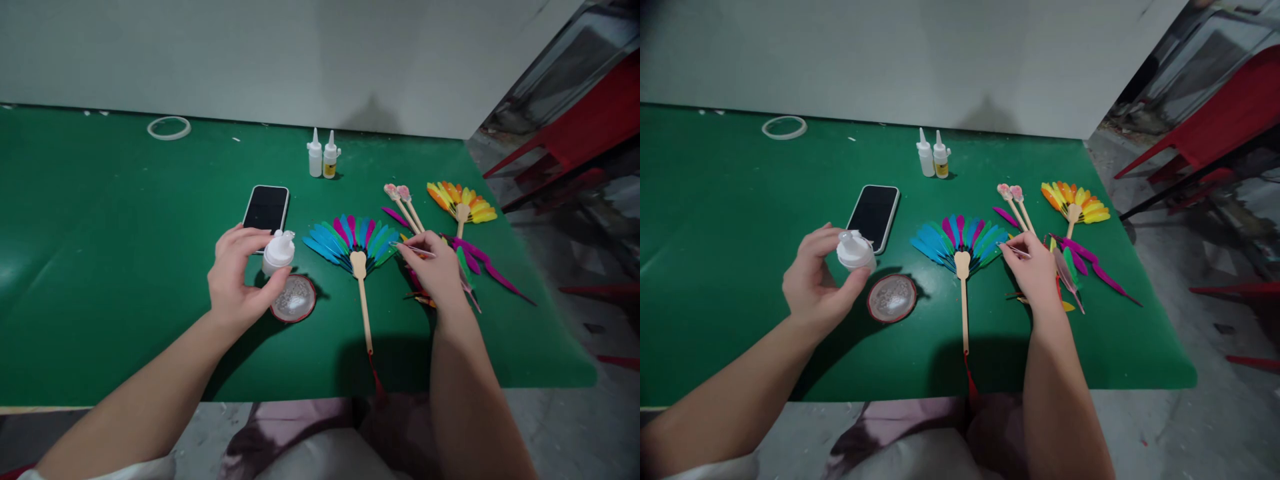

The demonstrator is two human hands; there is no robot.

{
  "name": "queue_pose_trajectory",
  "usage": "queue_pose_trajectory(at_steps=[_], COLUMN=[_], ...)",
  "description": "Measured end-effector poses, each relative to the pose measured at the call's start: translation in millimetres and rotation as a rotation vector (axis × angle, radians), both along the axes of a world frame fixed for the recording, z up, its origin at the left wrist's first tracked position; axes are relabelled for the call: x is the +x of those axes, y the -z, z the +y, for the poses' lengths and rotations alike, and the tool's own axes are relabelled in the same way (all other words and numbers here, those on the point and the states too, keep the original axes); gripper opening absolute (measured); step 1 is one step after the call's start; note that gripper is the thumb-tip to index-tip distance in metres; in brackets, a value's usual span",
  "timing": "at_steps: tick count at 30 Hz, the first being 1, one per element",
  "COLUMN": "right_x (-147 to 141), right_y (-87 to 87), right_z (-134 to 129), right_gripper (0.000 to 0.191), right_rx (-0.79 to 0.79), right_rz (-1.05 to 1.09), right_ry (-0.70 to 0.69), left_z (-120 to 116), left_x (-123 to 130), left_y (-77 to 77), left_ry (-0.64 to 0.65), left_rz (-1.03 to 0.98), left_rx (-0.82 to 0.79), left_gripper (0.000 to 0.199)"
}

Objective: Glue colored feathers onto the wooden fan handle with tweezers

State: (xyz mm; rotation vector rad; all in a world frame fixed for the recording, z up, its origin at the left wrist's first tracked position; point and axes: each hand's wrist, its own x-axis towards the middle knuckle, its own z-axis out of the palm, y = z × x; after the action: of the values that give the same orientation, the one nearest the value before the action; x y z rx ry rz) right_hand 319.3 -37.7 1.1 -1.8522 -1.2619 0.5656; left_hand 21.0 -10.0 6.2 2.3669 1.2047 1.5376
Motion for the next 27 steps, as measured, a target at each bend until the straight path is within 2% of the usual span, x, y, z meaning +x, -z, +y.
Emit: queue_pose_trajectory(at_steps=[12,20,24,27], right_x=[2.7,2.8,3.3,3.7], right_y=[3.6,3.2,4.6,5.3], right_z=[-1.0,-1.5,-1.0,-0.2], right_gripper=[0.017,0.019,0.020,0.021], right_rx=[0.011,0.015,0.021,0.013], right_rz=[0.055,0.054,0.066,0.057], right_ry=[-0.066,-0.054,-0.052,-0.047], left_z=[0.3,-0.6,-0.5,-1.7], left_x=[-0.4,0.2,0.3,2.0], left_y=[0.8,-3.0,0.8,2.6], left_ry=[-0.005,0.023,0.019,0.003], left_rz=[0.003,-0.016,-0.009,-0.059], left_rx=[-0.017,-0.012,-0.025,-0.110], left_gripper=[0.031,0.036,0.035,0.032])
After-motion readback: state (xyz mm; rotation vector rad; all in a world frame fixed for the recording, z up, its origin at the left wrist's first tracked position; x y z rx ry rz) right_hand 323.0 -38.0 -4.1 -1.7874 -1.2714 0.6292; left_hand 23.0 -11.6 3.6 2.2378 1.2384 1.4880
